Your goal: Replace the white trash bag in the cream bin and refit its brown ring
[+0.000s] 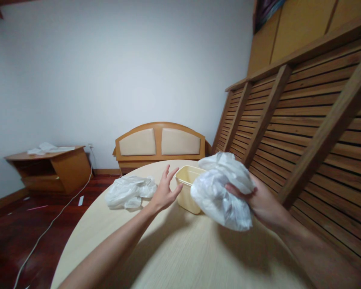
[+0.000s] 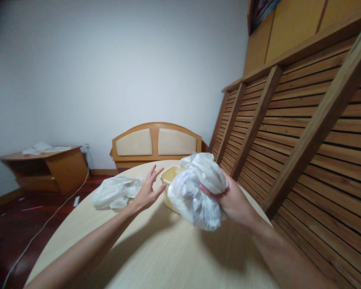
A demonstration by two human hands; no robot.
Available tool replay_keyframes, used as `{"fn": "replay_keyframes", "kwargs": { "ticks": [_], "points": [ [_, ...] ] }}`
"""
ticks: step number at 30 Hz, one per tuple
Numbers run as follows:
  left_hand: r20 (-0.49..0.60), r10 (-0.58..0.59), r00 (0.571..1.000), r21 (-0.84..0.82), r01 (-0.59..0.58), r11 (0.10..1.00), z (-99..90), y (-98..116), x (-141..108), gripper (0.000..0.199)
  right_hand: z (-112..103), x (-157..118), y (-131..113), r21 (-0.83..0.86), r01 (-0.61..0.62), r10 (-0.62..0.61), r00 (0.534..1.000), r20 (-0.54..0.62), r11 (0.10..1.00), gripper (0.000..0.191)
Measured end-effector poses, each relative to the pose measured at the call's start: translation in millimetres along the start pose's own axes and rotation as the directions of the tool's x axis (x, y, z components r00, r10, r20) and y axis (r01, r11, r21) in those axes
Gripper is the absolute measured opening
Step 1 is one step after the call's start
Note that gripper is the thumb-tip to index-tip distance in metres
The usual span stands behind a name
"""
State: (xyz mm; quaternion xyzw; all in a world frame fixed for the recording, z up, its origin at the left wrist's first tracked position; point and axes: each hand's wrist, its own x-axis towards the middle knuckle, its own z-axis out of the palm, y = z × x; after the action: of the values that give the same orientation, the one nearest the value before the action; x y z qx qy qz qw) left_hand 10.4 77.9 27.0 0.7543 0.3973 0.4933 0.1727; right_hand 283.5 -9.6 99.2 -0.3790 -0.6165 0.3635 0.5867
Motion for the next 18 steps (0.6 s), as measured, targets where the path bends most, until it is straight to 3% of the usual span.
{"fn": "replay_keyframes", "kwargs": {
  "ticks": [4, 8, 13, 18],
  "points": [
    [0.114, -0.054, 0.992, -0.051, 0.060, 0.997, 9.9, 0.0, 16.8, 0.048, 5.9, 50.2, -18.7, 0.160, 0.095, -0.073, 0.988, -0.140, 0.983, 0.051],
    [0.094, -0.013, 0.995, -0.152, 0.028, 0.988, 18.5, 6.2, 19.5, 0.036, 19.1, 95.8, -15.7, 0.203, 0.118, -0.095, 0.988, -0.123, 0.972, 0.053],
    [0.101, -0.005, 0.995, -0.235, 0.029, 0.971, 14.2, 10.0, 19.8, 0.032, 35.3, 131.6, 25.1, -0.015, 0.147, -0.146, 0.989, 0.033, 0.989, 0.066],
    [0.030, -0.080, 0.996, -0.294, 0.085, 0.952, 7.3, 0.5, 22.3, 0.038, 40.2, 135.4, 56.0, -0.299, 0.249, -0.194, 0.960, 0.203, 0.921, 0.049]
  ]
}}
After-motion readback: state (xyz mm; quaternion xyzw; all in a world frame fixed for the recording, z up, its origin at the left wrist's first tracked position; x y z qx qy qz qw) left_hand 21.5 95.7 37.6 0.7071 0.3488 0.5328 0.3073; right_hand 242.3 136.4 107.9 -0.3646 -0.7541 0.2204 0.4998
